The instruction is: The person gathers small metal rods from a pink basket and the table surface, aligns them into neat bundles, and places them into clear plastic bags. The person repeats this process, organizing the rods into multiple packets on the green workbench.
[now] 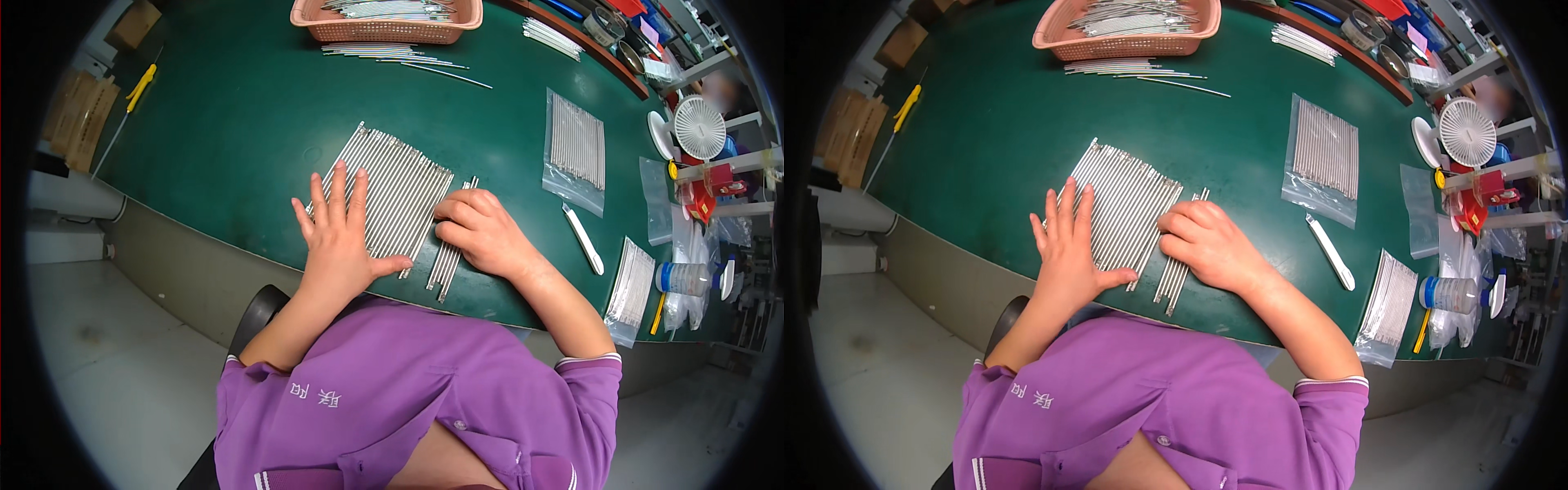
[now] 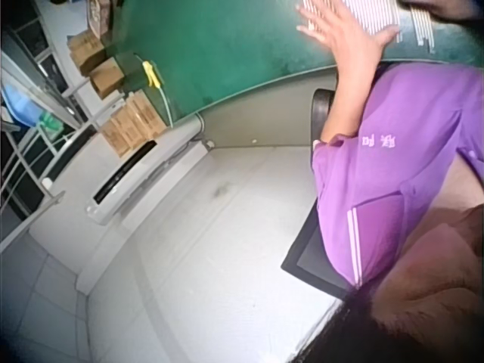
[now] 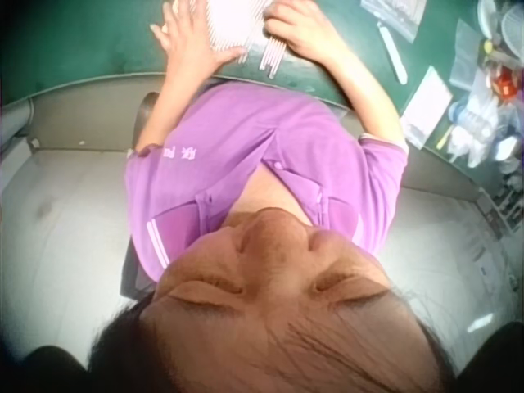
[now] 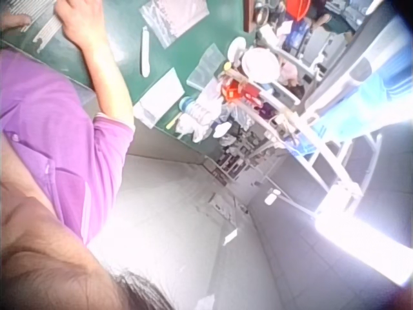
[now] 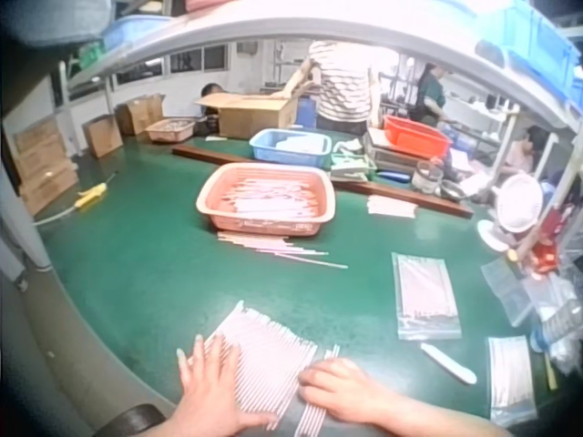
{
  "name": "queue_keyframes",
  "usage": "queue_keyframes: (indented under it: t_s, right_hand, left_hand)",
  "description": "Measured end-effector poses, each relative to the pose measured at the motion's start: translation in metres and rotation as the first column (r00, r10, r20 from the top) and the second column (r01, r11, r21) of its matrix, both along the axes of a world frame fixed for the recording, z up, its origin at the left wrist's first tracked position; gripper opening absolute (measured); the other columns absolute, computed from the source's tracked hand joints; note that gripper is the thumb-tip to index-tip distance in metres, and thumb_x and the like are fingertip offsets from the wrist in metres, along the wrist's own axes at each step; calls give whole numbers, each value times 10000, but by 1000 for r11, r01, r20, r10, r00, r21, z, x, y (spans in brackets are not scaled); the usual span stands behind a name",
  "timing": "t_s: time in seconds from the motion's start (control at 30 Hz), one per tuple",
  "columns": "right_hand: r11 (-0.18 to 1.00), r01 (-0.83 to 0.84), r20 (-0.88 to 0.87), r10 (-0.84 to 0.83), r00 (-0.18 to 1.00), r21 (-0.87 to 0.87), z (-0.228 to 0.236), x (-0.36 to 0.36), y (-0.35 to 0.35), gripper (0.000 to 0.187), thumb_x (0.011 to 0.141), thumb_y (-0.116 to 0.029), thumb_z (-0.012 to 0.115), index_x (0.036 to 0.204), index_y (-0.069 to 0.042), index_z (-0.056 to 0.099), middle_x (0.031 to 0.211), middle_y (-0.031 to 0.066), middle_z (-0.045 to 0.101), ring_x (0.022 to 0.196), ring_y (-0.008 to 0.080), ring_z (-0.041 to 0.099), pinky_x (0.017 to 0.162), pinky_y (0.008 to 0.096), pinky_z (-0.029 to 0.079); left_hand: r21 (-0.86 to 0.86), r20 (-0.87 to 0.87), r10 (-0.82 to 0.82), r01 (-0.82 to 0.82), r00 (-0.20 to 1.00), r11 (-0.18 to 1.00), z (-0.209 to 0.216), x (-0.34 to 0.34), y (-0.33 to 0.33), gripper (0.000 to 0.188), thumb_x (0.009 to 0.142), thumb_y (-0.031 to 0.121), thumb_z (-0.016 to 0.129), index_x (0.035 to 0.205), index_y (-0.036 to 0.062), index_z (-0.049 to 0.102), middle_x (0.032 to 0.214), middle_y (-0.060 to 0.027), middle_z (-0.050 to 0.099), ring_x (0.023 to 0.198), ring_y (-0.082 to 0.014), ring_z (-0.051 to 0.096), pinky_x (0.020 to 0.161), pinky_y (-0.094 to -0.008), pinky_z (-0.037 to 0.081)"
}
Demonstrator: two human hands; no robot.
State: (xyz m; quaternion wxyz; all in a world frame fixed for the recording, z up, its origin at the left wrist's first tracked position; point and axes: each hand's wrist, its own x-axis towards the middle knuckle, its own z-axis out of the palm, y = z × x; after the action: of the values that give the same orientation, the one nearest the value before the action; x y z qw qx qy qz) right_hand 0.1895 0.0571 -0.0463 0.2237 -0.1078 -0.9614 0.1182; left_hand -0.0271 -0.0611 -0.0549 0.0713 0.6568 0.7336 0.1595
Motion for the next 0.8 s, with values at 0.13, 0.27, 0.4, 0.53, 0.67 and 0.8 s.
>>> queue_keyframes:
  t_s: [0.13, 0.27, 0.4, 0.53, 0.67, 0.8]
  right_hand:
    - [997, -73, 23, 72, 997, 9, 2, -3, 4, 117, 772, -142, 588, 865, -70, 579, 1080, 35, 600, 1103, 237, 558, 919, 398, 470]
    - [998, -70, 36, 70, 997, -9, 0, -1, 5, 116, 774, -141, 589, 867, -71, 578, 1077, 35, 601, 1100, 238, 563, 927, 398, 468]
    - [997, -75, 48, 76, 996, -20, -1, -2, 5, 113, 772, -138, 591, 866, -77, 582, 1075, 29, 603, 1097, 237, 563, 921, 396, 468]
    - [997, -80, 51, 81, 995, -15, -1, -1, 6, 128, 781, -134, 589, 900, -90, 597, 1043, 27, 607, 1079, 228, 562, 911, 389, 463]
    - [996, 34, 73, -27, 997, -84, -5, -3, 2, 184, 804, -131, 574, 981, -105, 621, 981, 28, 599, 1018, 223, 558, 897, 385, 455]
    - [993, 49, 101, -38, 994, -106, -2, -6, 0, 226, 813, -130, 564, 1027, -111, 632, 940, 27, 585, 975, 228, 551, 888, 386, 450]
  left_hand:
    - [-126, -27, 26, -29, 999, 992, 11, 7, 7, 1368, 505, 622, 849, 1543, 60, 159, 1590, -226, 135, 1419, -555, 119, 1036, -772, 140]
    - [-130, -29, 24, -28, 999, 991, 11, 8, 8, 1371, 492, 622, 855, 1539, 59, 170, 1587, -227, 139, 1412, -569, 116, 1026, -781, 154]
    - [-100, -16, 21, -22, 1000, 995, 7, 6, 6, 1370, 493, 624, 853, 1538, 57, 172, 1586, -229, 142, 1416, -561, 115, 1030, -778, 152]
    - [-58, 4, 17, -16, 1000, 998, 2, 4, 4, 1361, 511, 639, 836, 1539, 51, 166, 1587, -232, 144, 1427, -544, 110, 1041, -769, 133]
    - [-6, 18, -11, 11, 1000, 1000, -4, 0, 1, 1346, 534, 649, 817, 1539, 41, 161, 1586, -235, 149, 1432, -533, 108, 1048, -763, 114]
    - [-6, 16, -15, 15, 1000, 1000, -3, 1, 1, 1330, 550, 647, 810, 1537, 34, 164, 1585, -236, 152, 1432, -531, 109, 1048, -762, 113]
